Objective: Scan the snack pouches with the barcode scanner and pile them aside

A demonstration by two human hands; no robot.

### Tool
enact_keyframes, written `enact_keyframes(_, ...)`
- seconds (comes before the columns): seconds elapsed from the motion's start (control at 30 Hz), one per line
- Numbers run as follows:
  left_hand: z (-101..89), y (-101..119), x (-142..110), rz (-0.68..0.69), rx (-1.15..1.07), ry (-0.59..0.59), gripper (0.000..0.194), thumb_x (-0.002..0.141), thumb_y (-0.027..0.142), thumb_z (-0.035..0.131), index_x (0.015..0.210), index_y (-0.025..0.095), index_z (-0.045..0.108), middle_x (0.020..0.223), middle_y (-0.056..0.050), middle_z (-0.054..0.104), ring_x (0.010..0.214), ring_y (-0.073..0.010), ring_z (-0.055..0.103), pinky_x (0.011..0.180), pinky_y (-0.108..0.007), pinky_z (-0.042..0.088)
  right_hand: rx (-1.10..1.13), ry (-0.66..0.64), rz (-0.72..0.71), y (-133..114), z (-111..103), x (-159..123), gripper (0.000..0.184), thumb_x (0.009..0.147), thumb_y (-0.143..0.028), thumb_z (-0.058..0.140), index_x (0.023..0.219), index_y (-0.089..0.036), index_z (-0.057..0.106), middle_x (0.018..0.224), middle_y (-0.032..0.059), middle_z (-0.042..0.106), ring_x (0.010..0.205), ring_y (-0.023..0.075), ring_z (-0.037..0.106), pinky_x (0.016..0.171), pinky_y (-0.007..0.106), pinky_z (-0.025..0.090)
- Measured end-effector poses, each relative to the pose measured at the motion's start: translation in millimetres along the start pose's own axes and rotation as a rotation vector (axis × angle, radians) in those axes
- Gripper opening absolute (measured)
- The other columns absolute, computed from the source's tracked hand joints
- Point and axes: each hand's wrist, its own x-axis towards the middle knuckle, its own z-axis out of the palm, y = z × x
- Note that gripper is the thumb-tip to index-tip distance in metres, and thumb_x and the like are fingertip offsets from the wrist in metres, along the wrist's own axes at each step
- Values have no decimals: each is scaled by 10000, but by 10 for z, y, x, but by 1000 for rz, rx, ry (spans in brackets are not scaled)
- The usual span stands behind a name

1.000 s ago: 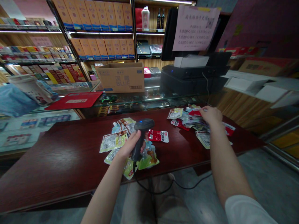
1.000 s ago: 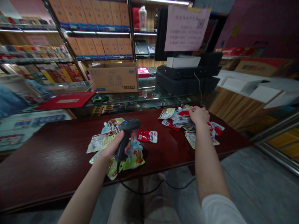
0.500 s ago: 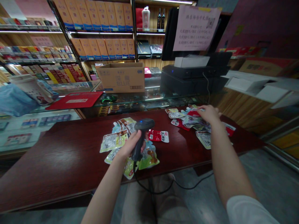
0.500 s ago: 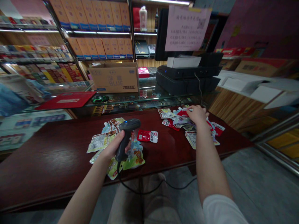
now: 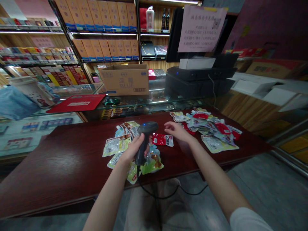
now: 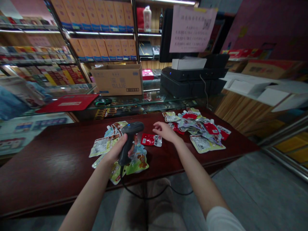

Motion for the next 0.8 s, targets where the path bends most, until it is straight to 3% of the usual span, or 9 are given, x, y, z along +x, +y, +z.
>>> enact_keyframes(0.07,-18,-18,8,8,-9,11,732,711,787,679,1026,131,598,692,3,609,400,-78,477,391,-227,363,-88,-183,12,-47,254,-6,405,753,-402,784,1092,-190,718,982,71,731,801,185,660,752,318,516)
enact_keyframes(0.2,-42,-33,14,7,-17,14,732,716,789,673,1019,126,599,692,1,610,398,-74,480,380,-218,356,-382,-265,2,-147,414,-16,476,751,-419,816,1151,-184,711,1049,99,720,966,241,662,867,352,490)
enact_keyframes(0.43,-29,-2,13,5,-42,-5,730,698,770,705,1030,128,599,709,8,615,402,-66,486,387,-211,368,-518,-261,81,-137,375,-23,282,807,-404,774,978,-191,708,1010,83,703,940,236,656,823,322,463)
enact_keyframes(0.6,-36,0,8,11,-32,-6,728,712,775,687,1035,129,600,676,13,601,404,-75,486,385,-214,363,-535,-165,189,-169,192,-69,451,868,-512,691,1151,-165,641,1151,150,697,1049,282,668,854,333,474)
enact_keyframes(0.7,-41,-9,11,15,-13,-13,738,728,786,662,1034,118,604,656,9,594,403,-81,483,390,-222,367,-512,-255,283,-168,40,-102,506,801,-542,747,1128,-167,654,1077,147,727,953,277,696,774,317,482)
enact_keyframes(0.8,-58,-51,30,30,-19,-18,734,741,777,660,1051,114,604,690,-5,613,402,-82,488,388,-229,371,-480,-302,298,-106,-34,-103,409,709,-465,825,976,-189,685,942,90,740,846,245,693,700,292,459)
